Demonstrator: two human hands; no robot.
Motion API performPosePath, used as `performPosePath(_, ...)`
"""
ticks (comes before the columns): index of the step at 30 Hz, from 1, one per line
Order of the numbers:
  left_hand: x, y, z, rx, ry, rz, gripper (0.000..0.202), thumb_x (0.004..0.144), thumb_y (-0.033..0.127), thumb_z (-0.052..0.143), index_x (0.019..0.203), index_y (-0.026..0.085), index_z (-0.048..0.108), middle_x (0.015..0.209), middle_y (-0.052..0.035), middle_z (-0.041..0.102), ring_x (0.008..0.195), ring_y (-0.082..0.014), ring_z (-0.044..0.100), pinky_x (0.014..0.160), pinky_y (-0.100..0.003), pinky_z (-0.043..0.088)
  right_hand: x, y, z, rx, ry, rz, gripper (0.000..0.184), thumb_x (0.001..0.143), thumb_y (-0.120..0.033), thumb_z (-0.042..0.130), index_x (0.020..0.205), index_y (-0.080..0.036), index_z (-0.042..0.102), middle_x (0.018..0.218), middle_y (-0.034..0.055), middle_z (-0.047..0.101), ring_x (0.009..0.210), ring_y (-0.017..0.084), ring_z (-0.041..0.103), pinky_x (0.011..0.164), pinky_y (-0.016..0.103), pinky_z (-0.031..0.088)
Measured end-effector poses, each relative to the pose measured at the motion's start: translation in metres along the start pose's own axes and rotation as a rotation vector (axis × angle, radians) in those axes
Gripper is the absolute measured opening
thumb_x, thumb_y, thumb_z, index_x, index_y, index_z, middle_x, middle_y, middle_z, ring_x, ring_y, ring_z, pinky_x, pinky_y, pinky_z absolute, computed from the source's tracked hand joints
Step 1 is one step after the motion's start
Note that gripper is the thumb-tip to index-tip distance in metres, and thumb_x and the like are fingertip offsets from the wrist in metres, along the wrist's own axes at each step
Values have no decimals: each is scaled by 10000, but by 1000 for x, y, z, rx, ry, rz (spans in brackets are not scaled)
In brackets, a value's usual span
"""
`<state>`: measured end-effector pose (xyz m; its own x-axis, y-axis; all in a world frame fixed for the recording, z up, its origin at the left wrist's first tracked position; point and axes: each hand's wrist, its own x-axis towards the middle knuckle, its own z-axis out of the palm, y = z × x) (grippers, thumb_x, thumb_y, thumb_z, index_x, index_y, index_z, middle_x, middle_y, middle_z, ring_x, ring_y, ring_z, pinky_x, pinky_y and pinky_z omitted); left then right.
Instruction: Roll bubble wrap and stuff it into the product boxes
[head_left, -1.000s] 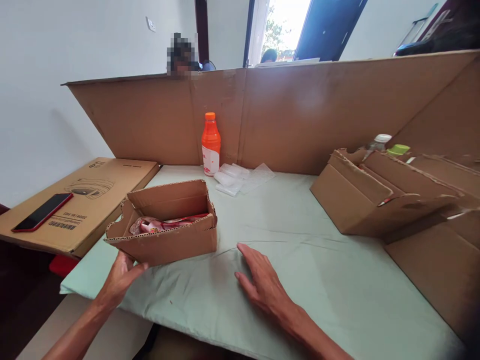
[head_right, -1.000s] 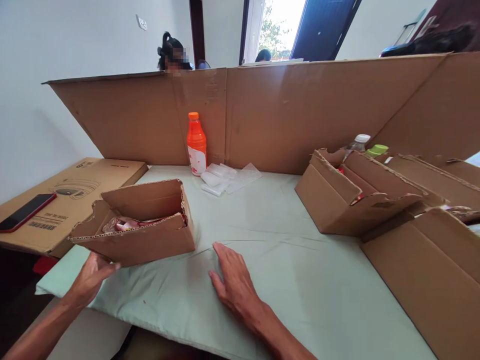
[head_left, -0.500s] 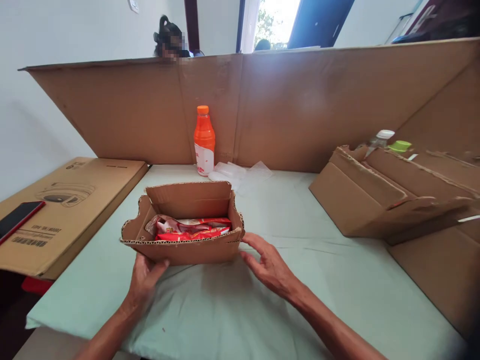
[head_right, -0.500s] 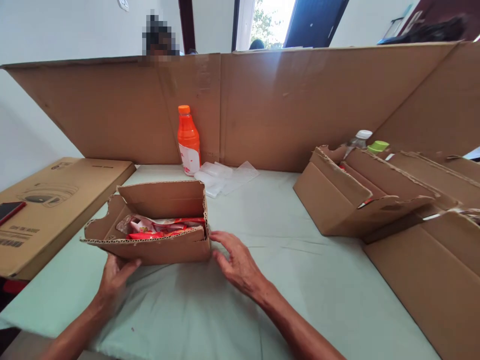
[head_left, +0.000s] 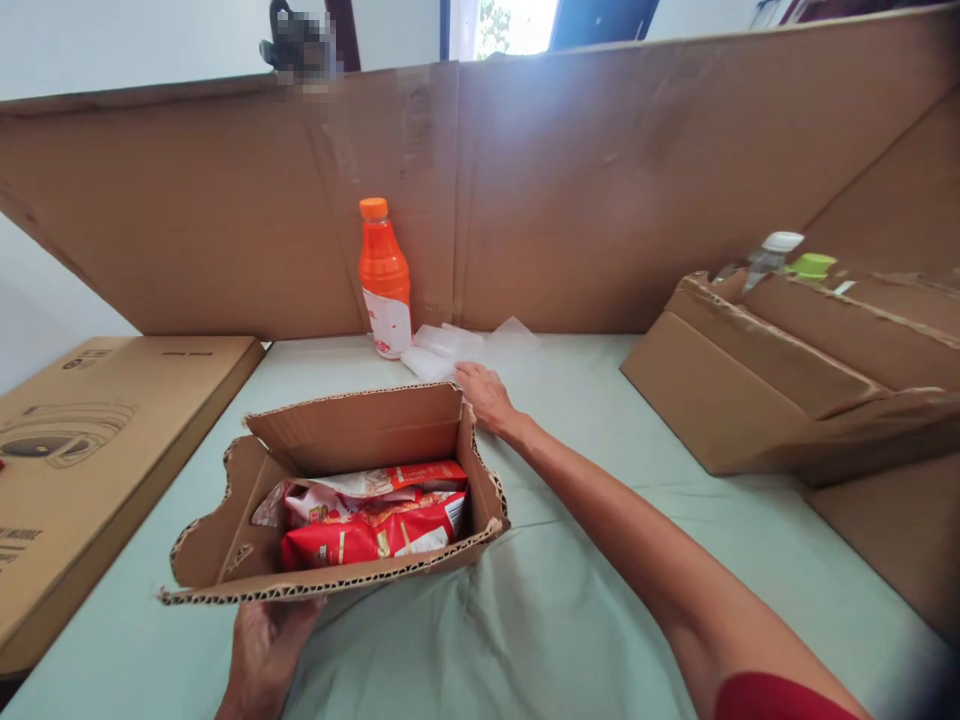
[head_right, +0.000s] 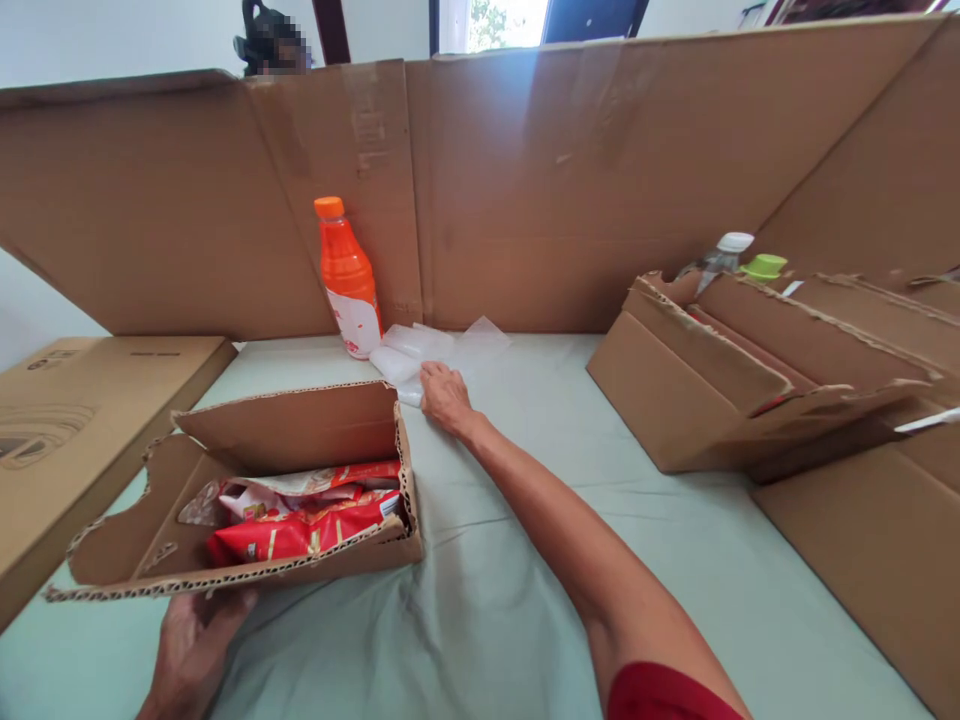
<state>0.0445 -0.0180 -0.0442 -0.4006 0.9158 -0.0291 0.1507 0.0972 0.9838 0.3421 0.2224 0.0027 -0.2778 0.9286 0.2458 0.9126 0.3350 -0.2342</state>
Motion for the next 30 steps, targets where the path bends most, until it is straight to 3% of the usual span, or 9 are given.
performPosePath(3,1,0,0,3,-4,-6,503,646,588,817,949,201,711,849,-77,740,858,-329,705,796,-419,609,-3,0,-5,-8,35,17,449,859,-61,490,1288,-98,617,1435,184,578,1315,323,517,1041,495,440)
performPosePath(7,2,2,4,-49,-11,49,644,674,593,803,1159,193,663,1011,-89,741,1013,-334,692,927,-437,576,-36,6,-27,-11,145,23,547,865,-126,502,1410,-90,516,1522,193,488,1374,332,460,1099,523,386)
performPosePath(12,6,1,5,-92,-12,87,701,680,548,817,1241,191,596,1075,-92,715,1103,-333,662,995,-442,539,-116,32,-54,-19,402,39,577,873,-178,494,1450,-171,488,1498,146,525,1341,318,510,1100,524,396)
performPosePath(16,11,-1,0,-108,-74,95,670,646,504,839,1182,183,598,1040,-87,708,1087,-330,661,974,-437,543,-195,73,-68,-157,420,140,513,898,-234,483,1404,-173,535,1440,158,577,1301,320,546,1026,504,454)
performPosePath(20,14,-2,-3,-94,-69,83,646,603,469,856,1115,188,582,920,-59,682,1042,-324,663,975,-452,540,-259,101,-81,-256,431,316,393,885,-293,484,1219,-186,662,1398,163,604,1250,348,579,948,531,494)
performPosePath(22,14,0,-3,-81,-64,90,653,593,457,857,1115,193,567,942,-62,682,1055,-328,658,977,-457,538,-276,95,-83,-230,447,338,336,907,-317,477,1128,-194,698,1408,166,592,1239,356,587,958,560,492)
performPosePath(24,13,2,-2,-63,-69,102,651,592,441,855,1118,197,560,980,-67,686,1075,-328,651,981,-454,535,-280,75,-78,-119,438,260,313,938,-329,476,1105,-189,701,1412,170,586,1250,336,590,1001,552,489)
performPosePath(27,10,6,0,-47,-47,111,584,586,441,845,1033,200,556,941,-61,684,1037,-317,658,957,-442,542,-268,28,-57,147,330,104,358,959,-323,496,1263,-194,636,1458,155,557,1303,277,570,1065,476,491)
performPosePath(30,8,9,-1,-6,-42,99,557,575,465,828,970,200,539,920,-68,688,944,-300,673,868,-423,564,-249,-14,-28,369,150,12,548,924,-318,556,1457,-212,487,1512,146,511,1368,273,521,1098,468,481)
